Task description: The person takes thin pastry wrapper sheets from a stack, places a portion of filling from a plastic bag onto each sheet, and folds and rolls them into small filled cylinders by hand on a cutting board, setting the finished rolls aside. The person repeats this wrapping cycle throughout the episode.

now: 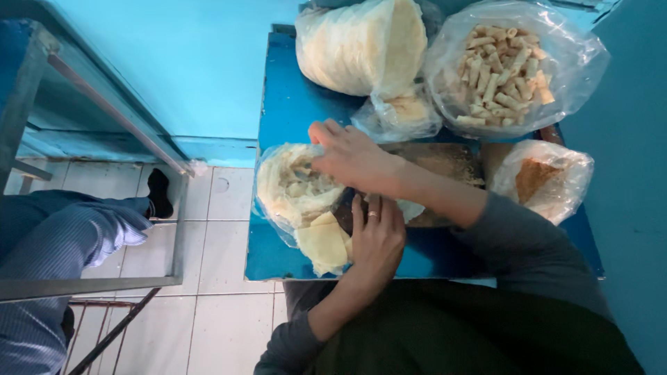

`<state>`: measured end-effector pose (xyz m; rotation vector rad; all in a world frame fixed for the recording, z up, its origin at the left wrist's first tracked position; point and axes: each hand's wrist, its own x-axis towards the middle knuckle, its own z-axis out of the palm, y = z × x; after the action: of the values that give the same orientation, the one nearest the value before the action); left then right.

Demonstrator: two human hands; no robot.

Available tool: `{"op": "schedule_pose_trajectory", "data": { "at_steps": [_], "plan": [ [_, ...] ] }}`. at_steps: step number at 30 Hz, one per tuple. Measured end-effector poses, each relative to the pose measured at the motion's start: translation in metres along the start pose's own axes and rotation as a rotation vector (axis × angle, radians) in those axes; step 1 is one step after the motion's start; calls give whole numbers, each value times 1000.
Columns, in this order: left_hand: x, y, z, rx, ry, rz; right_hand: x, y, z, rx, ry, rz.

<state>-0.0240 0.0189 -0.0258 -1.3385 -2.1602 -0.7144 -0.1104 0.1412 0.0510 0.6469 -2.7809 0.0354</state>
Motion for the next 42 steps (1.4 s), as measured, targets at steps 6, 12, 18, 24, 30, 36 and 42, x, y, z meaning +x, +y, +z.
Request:
{"op": "schedule_pose_trajectory", "data": {
  "at_steps": [6, 12, 18, 24, 30, 36, 42],
  "plan": [
    [1, -1, -4, -4, -43, 3, 4, 3, 4, 260, -107, 47],
    [2, -1, -9, -5, -58, 12, 8, 5, 6, 521, -200, 111],
    [2, -1, -4, 4, -58, -33, -32, 21, -30, 939, -271, 247],
    [5, 2, 9, -36, -103, -79, -125, 28, -65, 442, -127, 310],
    [10, 5, 17, -20, -149, -63, -166, 10, -47, -101, -71, 213],
    [14, 8, 16, -86, -132, -83, -170, 14, -47, -267, -123, 139],
    [17, 11, 9, -52, -131, -63, -149, 35, -42, -313, -120, 172]
  ]
}}
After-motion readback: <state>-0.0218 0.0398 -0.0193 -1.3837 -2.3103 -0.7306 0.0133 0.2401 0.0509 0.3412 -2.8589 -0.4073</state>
